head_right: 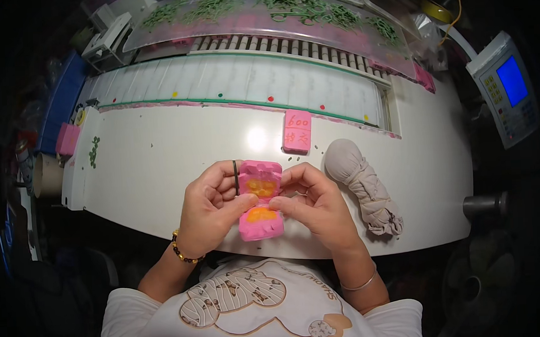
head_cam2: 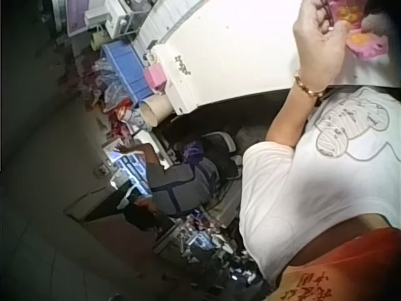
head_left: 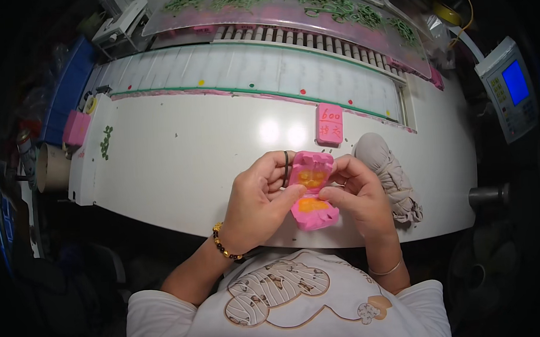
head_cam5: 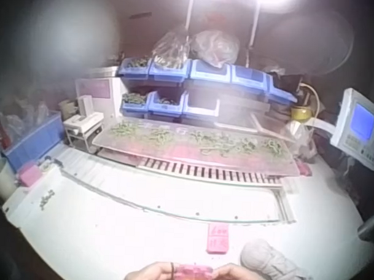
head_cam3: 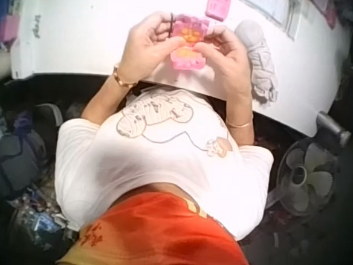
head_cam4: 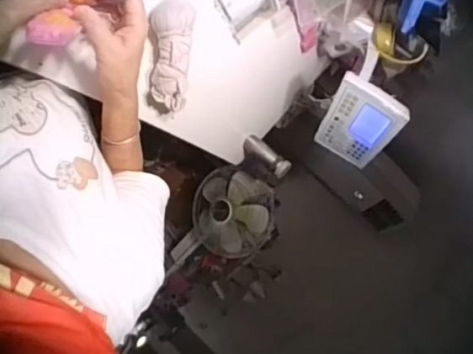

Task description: The recorder is creating a mold by placing a small object inside a pink mold case and pressing it into a yellow putty-like substance, then closing the mold.

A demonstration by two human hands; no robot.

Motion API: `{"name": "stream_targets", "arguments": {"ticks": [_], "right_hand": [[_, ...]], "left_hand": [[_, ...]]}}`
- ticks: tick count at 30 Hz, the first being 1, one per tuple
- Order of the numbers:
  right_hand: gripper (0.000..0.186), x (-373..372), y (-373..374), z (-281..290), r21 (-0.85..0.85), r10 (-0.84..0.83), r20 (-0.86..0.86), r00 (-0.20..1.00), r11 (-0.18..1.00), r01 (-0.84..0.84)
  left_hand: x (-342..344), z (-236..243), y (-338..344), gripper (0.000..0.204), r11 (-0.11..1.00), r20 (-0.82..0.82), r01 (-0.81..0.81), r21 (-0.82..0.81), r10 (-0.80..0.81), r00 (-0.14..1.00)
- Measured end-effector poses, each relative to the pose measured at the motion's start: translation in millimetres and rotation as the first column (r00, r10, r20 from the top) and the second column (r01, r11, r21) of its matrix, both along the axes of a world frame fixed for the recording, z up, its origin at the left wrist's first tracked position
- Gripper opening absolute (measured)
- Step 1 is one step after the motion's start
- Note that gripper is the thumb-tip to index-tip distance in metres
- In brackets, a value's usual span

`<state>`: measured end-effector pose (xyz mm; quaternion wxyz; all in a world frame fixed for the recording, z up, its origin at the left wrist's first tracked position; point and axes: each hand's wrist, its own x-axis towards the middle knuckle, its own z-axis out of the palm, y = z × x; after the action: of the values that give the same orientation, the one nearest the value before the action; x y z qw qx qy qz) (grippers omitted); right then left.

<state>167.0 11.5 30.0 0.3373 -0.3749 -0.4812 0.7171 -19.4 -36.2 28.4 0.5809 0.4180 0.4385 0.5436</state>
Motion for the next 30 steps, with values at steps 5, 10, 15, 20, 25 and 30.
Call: {"name": "stream_targets", "arguments": {"ticks": [5,10,15,20,25,30], "right_hand": [[0.024,-0.7,3.5,1.5,0.069,0.054,0.115,0.992,0.996,-0.062],[0.024,-3.2,-1.9,-4.9,0.196,0.007,0.2,0.98,0.98,-0.047],[0.025,-7.9,-0.7,-4.5,0.155,-0.034,0.091,0.995,0.988,0.02],[0.024,-4.7,4.9,1.2,0.084,-0.008,0.022,1.0,0.996,0.006],[0.021,-5.6,2.2,-1.4,0.206,-0.063,0.02,0.998,0.977,0.058],[0.019,-7.3,-2.7,1.8,0.248,-0.081,0.037,0.996,0.966,0.07]], "left_hand": [[4.0,-1.9,-3.2,0.033,1.0,0.006,-0.007,-0.006,0.007,1.0],[-0.8,-1.4,-1.0,0.034,0.999,0.03,0.023,-0.032,-0.023,0.999],[-5.2,-2.2,1.5,0.033,0.998,0.009,0.046,-0.048,-0.046,0.999],[-2.7,-4.3,0.5,0.025,0.995,-0.031,0.087,-0.055,-0.089,0.996],[1.4,1.6,2.2,0.021,0.996,0.013,0.043,-0.074,-0.043,0.999],[1.0,-3.6,1.2,0.021,0.997,-0.061,0.046,-0.056,-0.049,0.997]]}}
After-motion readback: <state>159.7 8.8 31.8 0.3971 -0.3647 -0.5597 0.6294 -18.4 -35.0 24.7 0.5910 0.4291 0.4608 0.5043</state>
